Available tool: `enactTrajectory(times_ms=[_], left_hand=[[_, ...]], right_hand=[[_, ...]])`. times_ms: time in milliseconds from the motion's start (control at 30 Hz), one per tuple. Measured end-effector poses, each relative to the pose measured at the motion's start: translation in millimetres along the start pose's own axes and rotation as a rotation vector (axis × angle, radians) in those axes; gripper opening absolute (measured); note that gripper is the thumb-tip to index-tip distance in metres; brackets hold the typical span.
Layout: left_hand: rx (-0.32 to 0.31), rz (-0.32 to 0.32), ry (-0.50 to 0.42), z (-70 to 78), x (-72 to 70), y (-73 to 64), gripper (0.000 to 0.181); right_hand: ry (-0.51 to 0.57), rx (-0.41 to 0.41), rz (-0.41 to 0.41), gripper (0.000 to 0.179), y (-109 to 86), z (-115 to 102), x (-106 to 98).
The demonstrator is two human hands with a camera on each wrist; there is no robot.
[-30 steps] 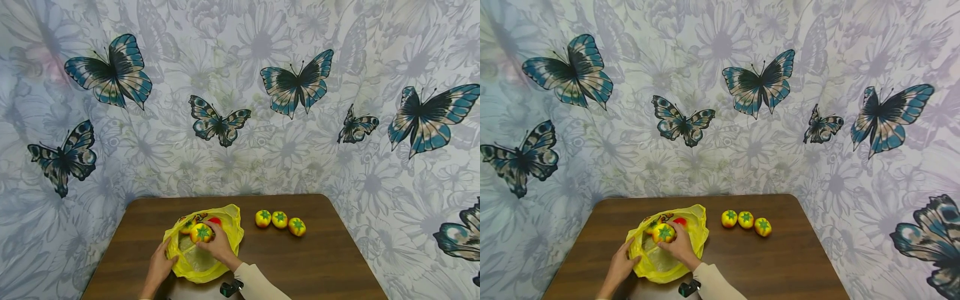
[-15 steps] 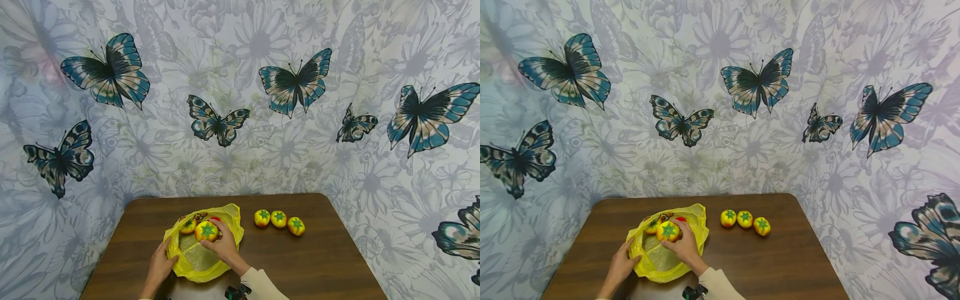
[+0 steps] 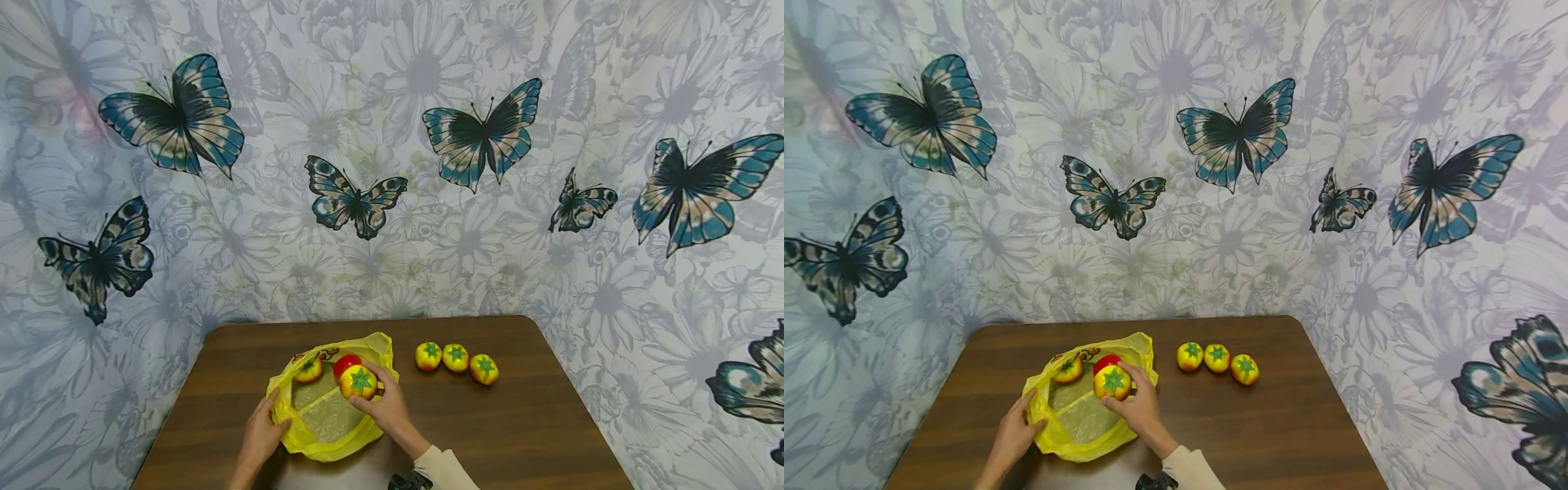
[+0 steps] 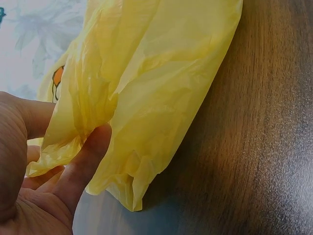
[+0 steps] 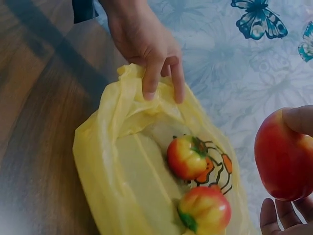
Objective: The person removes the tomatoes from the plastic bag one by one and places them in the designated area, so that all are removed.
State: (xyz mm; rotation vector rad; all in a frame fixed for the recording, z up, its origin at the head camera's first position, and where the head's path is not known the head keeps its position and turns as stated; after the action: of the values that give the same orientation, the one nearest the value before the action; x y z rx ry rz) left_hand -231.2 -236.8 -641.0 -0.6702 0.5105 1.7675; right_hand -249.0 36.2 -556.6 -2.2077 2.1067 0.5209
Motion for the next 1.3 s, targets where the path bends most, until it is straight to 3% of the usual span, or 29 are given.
enactTrajectory(times_ms=[367, 700, 967, 1300], left_hand=[[0.001, 0.001, 0.004, 1.3, 0.2, -0.8, 0.074], [-0.010, 0.000, -0.002, -0.4, 0.9, -0.9, 0.074], [-0.012, 0.001, -0.002, -0.7, 0.5, -1.0, 0.075], [-0.010, -0.004, 0.003, -3.4, 0.4, -1.1, 0.076]], right_hand=[[0.056, 0.027, 0.041, 0.066, -1.0, 43, -19], [0.018, -0.033, 0.114, 0.061, -6.6, 28, -47], [-0.023, 0.035, 0.167, 0.065, 3.1, 76, -57], [-0.066, 0.118, 0.178, 0.067, 5.7, 91, -75]])
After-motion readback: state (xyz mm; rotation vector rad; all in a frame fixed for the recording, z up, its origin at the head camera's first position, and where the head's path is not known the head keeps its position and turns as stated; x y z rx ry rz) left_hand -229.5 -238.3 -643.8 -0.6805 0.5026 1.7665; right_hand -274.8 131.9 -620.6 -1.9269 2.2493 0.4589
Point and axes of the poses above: each hand's wrist, its own y-axis towards the middle knuckle, its own x-axis out of the palm, z = x × y, the point moved 5 cm from there along y, towards the middle knuckle, and after that the axes turned 7 degrees about z, right-handed, at the moved point
